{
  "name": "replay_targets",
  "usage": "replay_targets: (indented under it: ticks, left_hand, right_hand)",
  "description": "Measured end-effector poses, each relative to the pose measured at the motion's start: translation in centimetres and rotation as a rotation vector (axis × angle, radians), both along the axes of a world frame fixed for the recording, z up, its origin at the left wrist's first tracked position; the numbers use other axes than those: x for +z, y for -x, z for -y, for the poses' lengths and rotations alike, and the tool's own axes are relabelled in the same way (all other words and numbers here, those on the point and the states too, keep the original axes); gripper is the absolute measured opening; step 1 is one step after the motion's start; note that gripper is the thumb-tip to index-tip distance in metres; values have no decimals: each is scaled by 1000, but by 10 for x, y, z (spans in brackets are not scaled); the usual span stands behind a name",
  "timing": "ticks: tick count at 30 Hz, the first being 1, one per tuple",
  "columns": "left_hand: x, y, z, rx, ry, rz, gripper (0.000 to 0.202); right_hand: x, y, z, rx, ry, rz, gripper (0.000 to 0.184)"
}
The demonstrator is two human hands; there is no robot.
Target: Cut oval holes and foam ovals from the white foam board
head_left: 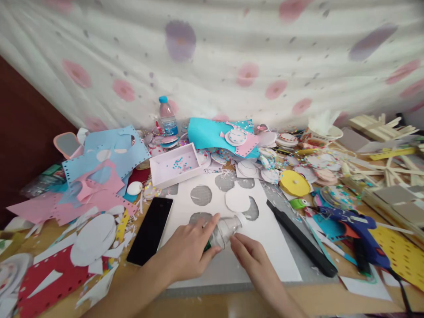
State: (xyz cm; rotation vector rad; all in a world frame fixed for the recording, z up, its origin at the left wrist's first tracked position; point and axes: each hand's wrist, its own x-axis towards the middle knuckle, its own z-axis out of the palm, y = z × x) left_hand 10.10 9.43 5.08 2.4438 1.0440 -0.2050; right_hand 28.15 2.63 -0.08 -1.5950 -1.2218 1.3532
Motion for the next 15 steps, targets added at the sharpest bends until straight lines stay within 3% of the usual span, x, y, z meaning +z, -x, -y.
replay_targets:
  ticks: [4, 15]
  left_hand:
    - [2, -1, -3, -13, 20, 14, 59]
    - [3, -1, -4, -2, 51, 10, 59]
  right_hand:
    - [-1, 0, -4, -35, 141, -184, 43]
    - [0, -4, -5, -22, 141, -188, 56]
